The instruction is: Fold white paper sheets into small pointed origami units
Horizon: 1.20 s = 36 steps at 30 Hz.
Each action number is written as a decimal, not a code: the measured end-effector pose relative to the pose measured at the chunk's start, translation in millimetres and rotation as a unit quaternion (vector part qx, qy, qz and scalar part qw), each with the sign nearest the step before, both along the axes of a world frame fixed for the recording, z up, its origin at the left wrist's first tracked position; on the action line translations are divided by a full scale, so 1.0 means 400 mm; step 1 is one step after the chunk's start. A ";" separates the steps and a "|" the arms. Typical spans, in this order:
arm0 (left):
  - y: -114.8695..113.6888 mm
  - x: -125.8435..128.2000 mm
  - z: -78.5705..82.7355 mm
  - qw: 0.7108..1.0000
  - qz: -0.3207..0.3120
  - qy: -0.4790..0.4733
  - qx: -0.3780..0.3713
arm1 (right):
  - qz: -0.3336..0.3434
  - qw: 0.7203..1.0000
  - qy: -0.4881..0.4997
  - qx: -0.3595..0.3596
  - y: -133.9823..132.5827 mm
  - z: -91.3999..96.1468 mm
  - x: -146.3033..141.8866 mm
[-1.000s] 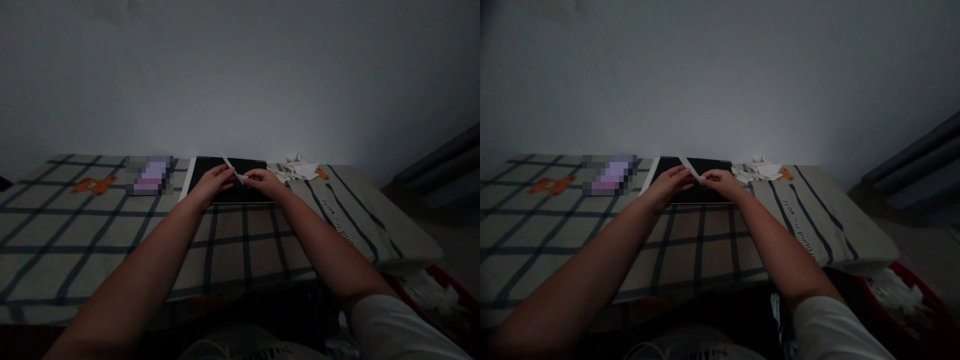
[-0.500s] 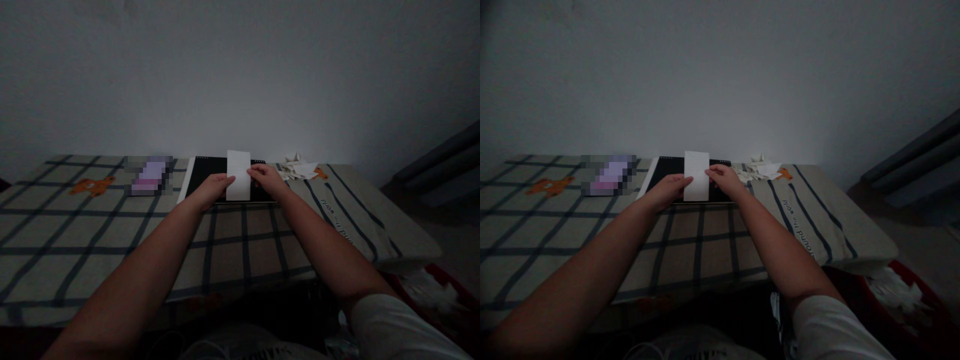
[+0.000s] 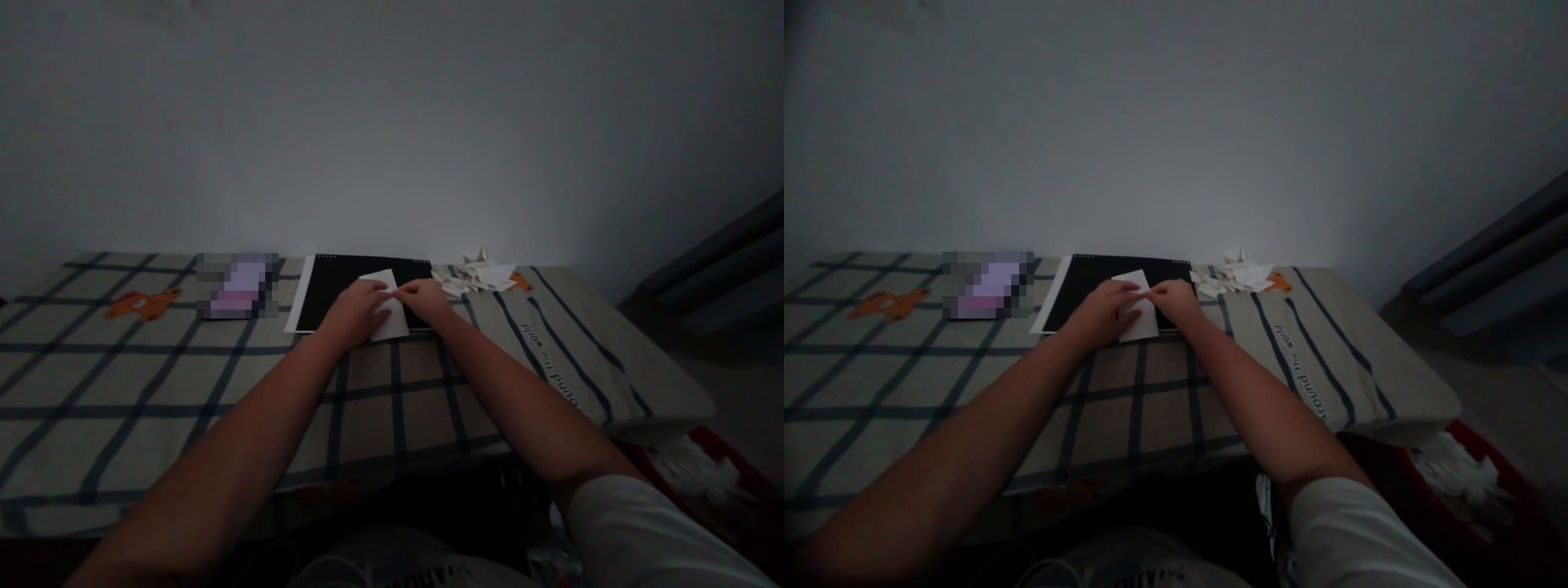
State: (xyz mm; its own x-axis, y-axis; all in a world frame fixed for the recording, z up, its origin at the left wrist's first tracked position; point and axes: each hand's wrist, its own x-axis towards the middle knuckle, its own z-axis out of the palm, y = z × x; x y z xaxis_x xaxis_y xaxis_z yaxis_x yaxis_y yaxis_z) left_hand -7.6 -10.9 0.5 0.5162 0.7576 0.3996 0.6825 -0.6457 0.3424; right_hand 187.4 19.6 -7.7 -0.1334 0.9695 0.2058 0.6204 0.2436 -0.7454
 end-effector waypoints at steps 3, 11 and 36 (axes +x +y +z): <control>-0.006 0.012 -0.011 0.998 0.001 0.061 -0.021 | 0.003 0.995 -0.089 0.051 0.004 -0.014 0.002; 0.013 0.009 -0.046 0.995 -0.004 0.094 -0.038 | 0.057 0.974 -0.157 0.152 0.011 -0.013 0.034; -0.017 0.026 -0.038 0.982 0.034 0.188 0.005 | 0.035 0.923 -0.376 0.069 0.025 0.034 -0.016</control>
